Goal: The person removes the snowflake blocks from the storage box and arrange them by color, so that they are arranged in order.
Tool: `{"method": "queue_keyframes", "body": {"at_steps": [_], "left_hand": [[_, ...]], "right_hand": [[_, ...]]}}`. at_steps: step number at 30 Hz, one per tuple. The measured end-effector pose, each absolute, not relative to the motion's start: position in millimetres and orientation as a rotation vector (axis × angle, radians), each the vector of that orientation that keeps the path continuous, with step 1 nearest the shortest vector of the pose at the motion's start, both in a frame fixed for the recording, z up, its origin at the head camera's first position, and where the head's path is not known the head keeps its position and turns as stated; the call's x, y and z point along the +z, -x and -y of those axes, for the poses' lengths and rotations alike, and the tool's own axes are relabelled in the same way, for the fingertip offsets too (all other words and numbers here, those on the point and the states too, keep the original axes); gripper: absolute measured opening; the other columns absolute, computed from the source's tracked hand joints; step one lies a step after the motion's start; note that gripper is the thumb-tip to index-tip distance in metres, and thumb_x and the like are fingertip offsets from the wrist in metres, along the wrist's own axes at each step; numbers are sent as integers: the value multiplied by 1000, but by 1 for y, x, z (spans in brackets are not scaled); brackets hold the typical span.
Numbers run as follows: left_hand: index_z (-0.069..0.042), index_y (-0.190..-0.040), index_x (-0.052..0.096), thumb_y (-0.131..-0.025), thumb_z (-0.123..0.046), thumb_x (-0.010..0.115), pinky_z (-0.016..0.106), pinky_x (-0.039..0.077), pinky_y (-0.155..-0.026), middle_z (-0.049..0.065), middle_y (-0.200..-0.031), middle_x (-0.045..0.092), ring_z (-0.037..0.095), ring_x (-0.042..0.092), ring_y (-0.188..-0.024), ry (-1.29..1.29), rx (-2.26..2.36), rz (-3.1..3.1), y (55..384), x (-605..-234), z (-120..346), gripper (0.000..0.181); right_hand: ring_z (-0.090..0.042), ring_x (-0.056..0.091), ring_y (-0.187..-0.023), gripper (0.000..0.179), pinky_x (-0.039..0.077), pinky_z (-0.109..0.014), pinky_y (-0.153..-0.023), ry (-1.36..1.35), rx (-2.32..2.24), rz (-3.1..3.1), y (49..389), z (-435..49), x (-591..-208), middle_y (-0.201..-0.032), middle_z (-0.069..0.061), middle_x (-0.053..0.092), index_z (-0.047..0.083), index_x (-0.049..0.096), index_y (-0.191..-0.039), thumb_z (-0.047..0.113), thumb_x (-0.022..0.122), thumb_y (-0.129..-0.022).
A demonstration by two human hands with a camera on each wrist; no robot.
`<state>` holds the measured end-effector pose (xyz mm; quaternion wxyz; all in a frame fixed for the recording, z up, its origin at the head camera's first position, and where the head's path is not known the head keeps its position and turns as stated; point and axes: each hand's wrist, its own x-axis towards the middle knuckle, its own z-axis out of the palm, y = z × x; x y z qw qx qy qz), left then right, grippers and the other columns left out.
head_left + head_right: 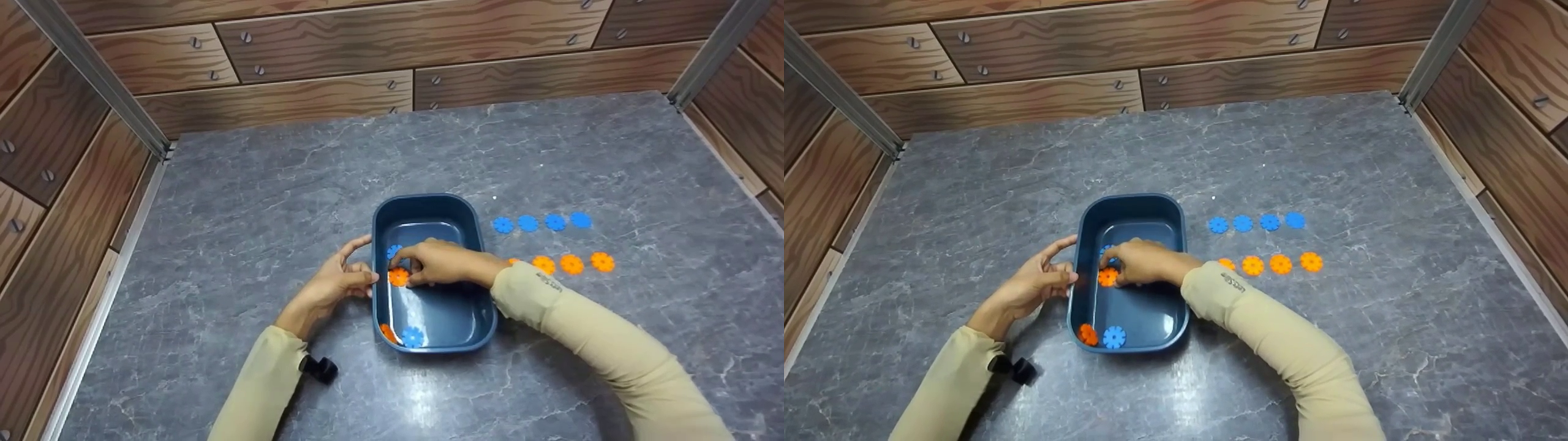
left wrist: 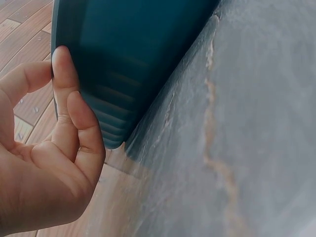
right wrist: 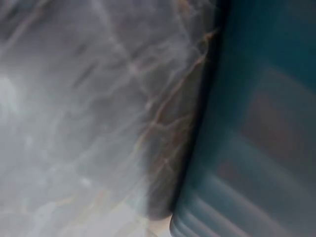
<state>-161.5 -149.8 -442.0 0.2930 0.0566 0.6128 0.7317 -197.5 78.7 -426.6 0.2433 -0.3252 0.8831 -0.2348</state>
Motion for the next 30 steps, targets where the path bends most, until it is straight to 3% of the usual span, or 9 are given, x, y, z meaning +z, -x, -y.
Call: {"method": "queue_keyframes", "body": {"at_steps": [13,30], "left_hand": [[-12,-151,22,-84,6,59,24,53,-59,-2,-67,61,11,59,-55,-131,1961,-1627,161,-442,150,79],[-13,-152,23,-85,5,60,24,53,-60,-2,-67,62,11,61,-56,-138,1944,-1630,161,-442,150,78]], "right_hand": [[-5,55,-65,31,46,-26,-63,1001,-432,-2543,194,-79,-429,-76,7,65,22,66,-117,30,69,-87],[-4,50,-61,31,43,-24,-60,1123,-433,-2588,188,-81,-423,-74,7,60,17,65,-116,31,67,-88]]}}
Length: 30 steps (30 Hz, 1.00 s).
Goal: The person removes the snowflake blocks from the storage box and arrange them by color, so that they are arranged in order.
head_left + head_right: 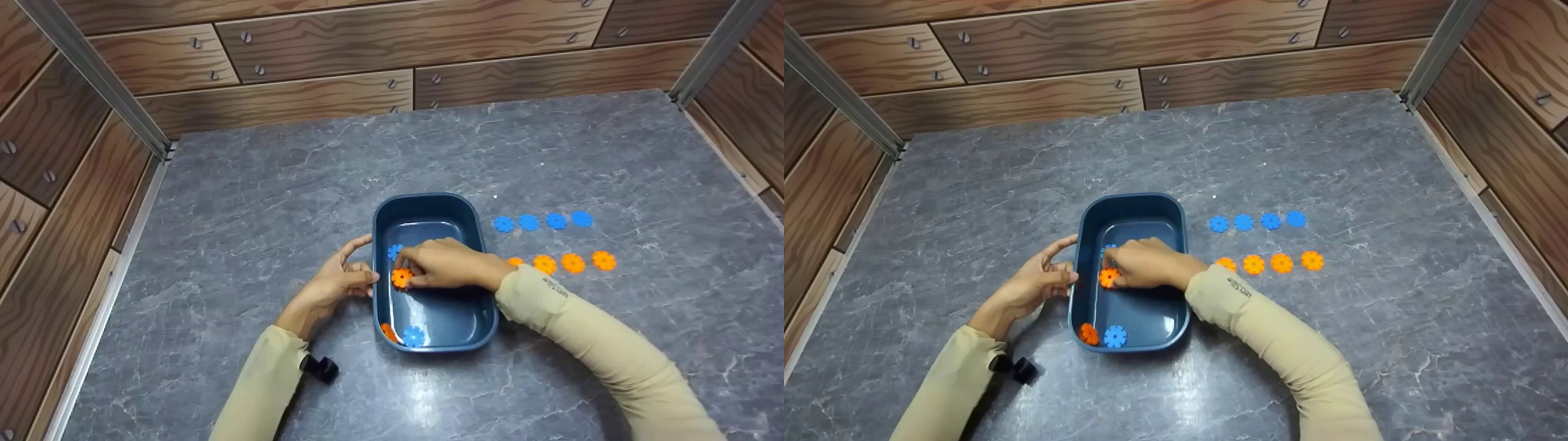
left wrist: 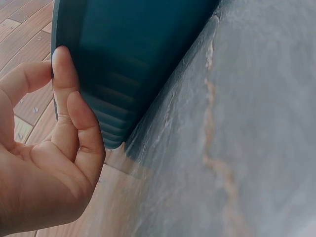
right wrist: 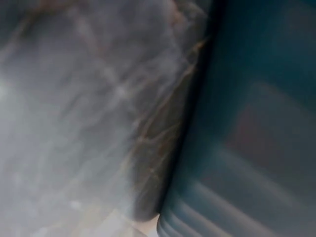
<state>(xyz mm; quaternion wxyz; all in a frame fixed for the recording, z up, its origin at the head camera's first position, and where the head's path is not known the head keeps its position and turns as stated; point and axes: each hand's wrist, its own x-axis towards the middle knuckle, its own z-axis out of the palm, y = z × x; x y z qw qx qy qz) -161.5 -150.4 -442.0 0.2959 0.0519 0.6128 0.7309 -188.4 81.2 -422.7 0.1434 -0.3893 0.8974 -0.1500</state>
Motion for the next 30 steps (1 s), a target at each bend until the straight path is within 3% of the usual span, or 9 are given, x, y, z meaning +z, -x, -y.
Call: {"method": "queue_keyframes", "body": {"at_steps": [14,30], "left_hand": [[-12,-151,24,-84,5,60,24,53,-60,-3,-66,62,12,60,-56,-148,1949,-1640,161,-442,150,78],[-11,-152,22,-84,5,59,24,53,-60,-3,-67,61,11,61,-56,-165,1958,-1638,161,-443,150,79]], "right_hand": [[-5,53,-65,31,46,-23,-62,1174,-486,-2624,184,-89,-399,-81,4,63,16,63,-116,31,66,-89],[-7,49,-67,29,43,-24,-61,1079,-595,-2682,183,-126,-368,-77,3,58,15,63,-115,26,68,-89]]}}
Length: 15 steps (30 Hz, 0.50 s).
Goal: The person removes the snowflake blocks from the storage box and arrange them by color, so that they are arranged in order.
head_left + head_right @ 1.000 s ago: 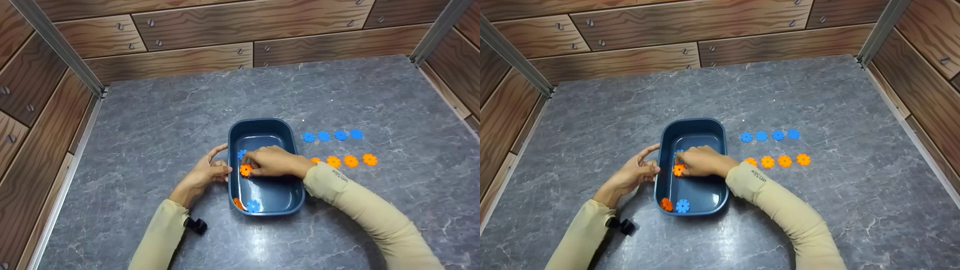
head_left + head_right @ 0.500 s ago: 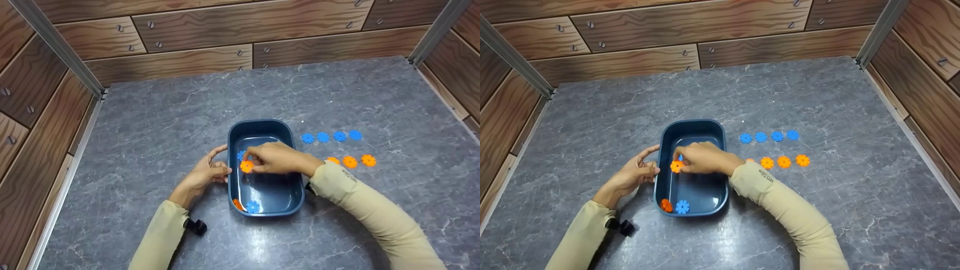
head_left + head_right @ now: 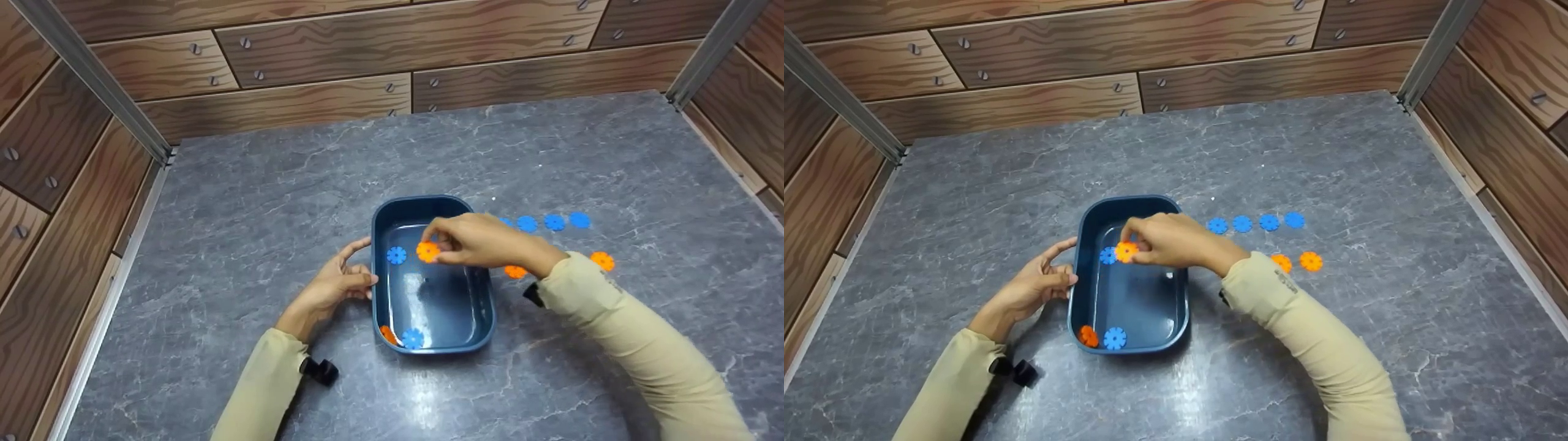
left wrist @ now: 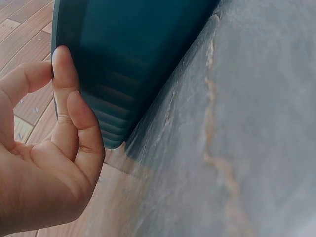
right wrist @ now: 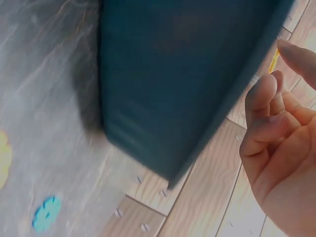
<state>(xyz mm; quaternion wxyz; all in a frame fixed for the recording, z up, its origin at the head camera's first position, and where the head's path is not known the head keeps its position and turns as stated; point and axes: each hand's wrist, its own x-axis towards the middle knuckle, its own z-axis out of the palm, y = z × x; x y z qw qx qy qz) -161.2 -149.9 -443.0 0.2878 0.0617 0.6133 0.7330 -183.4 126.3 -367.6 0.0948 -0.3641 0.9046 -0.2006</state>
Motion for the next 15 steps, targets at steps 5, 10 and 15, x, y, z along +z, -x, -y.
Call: {"method": "queue_keyframes", "body": {"at_steps": [5,10,15], "left_hand": [[-9,-152,20,-84,6,58,24,52,-59,-3,-67,61,10,60,-55,-172,1963,-1636,161,-444,150,79],[-9,-152,20,-84,6,58,24,52,-59,-3,-67,62,10,61,-55,-179,1965,-1624,161,-444,149,79],[-10,-152,21,-84,7,58,23,52,-58,-3,-67,61,10,61,-55,-161,1964,-1627,162,-444,149,79]], "right_hand": [[-8,48,-66,30,42,-25,-62,1044,-585,-2698,184,-141,-363,-77,3,56,13,62,-117,25,67,-90],[-8,47,-65,28,41,-25,-62,998,-580,-2730,182,-157,-356,-76,5,55,14,62,-116,25,66,-91],[-8,47,-64,25,40,-25,-61,962,-565,-2752,179,-174,-350,-75,6,54,15,63,-115,25,65,-92]]}}
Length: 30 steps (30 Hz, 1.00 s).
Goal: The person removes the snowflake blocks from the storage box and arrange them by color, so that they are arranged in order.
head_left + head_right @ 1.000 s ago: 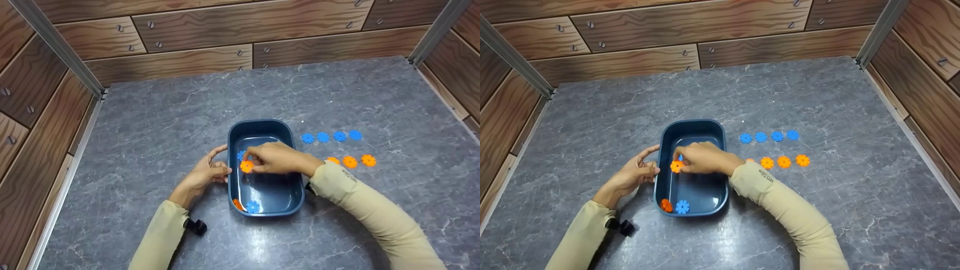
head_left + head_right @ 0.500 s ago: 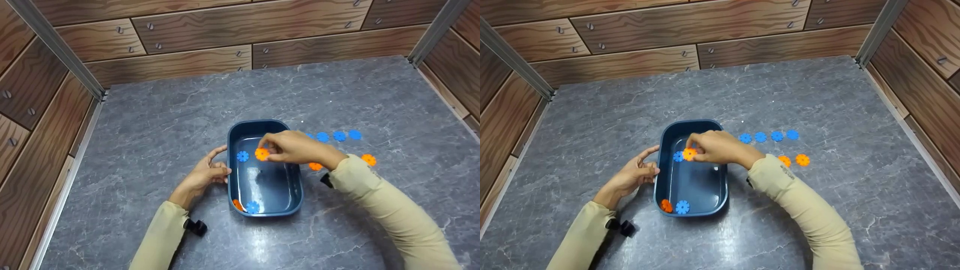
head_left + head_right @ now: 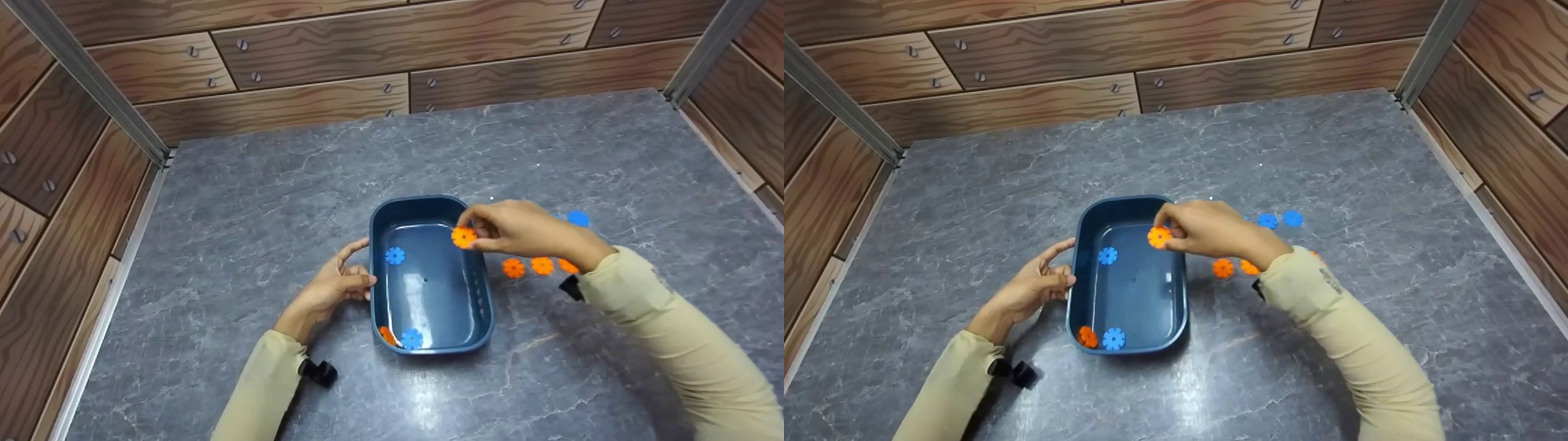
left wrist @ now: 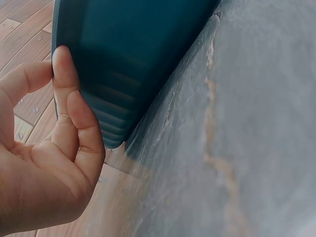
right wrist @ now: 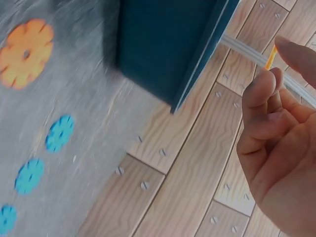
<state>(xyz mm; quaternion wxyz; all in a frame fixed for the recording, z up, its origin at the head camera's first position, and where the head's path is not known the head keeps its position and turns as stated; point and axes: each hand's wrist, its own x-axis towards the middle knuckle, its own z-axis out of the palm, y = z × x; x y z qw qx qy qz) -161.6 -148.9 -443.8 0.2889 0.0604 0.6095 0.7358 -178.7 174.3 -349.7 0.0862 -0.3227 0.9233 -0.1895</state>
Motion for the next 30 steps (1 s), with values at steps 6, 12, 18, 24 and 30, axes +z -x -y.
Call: {"method": "queue_keyframes", "body": {"at_steps": [6,12,18,24,30], "left_hand": [[-10,-152,22,-85,5,59,24,52,-60,-3,-68,61,10,60,-56,-168,1954,-1639,161,-444,150,78],[-10,-152,22,-85,4,60,24,52,-60,-4,-67,61,10,60,-56,-162,1946,-1642,162,-445,150,78],[-12,-152,22,-85,4,60,24,52,-60,-3,-67,61,11,60,-56,-155,1950,-1640,162,-443,151,79],[-12,-152,22,-85,4,60,24,52,-61,-3,-68,61,11,60,-57,-161,1945,-1639,162,-443,151,79],[-12,-152,21,-85,6,59,24,53,-61,-3,-69,62,10,60,-57,-155,1946,-1632,161,-442,152,79]], "right_hand": [[-6,47,-64,25,40,-23,-60,943,-558,-2795,175,-199,-346,-73,8,53,18,64,-114,28,65,-92],[-5,49,-67,25,43,-22,-63,881,-631,-2835,173,-229,-347,-75,8,54,15,64,-114,25,67,-91],[1,48,-67,25,43,-20,-60,871,-734,-2915,169,-258,-350,-77,6,57,10,65,-111,13,70,-87],[3,47,-67,28,41,-17,-58,847,-796,-2975,165,-284,-350,-77,7,56,6,64,-112,5,71,-85],[2,46,-63,30,39,-17,-54,780,-801,-3024,159,-306,-351,-77,7,56,6,63,-112,2,71,-84]]}}
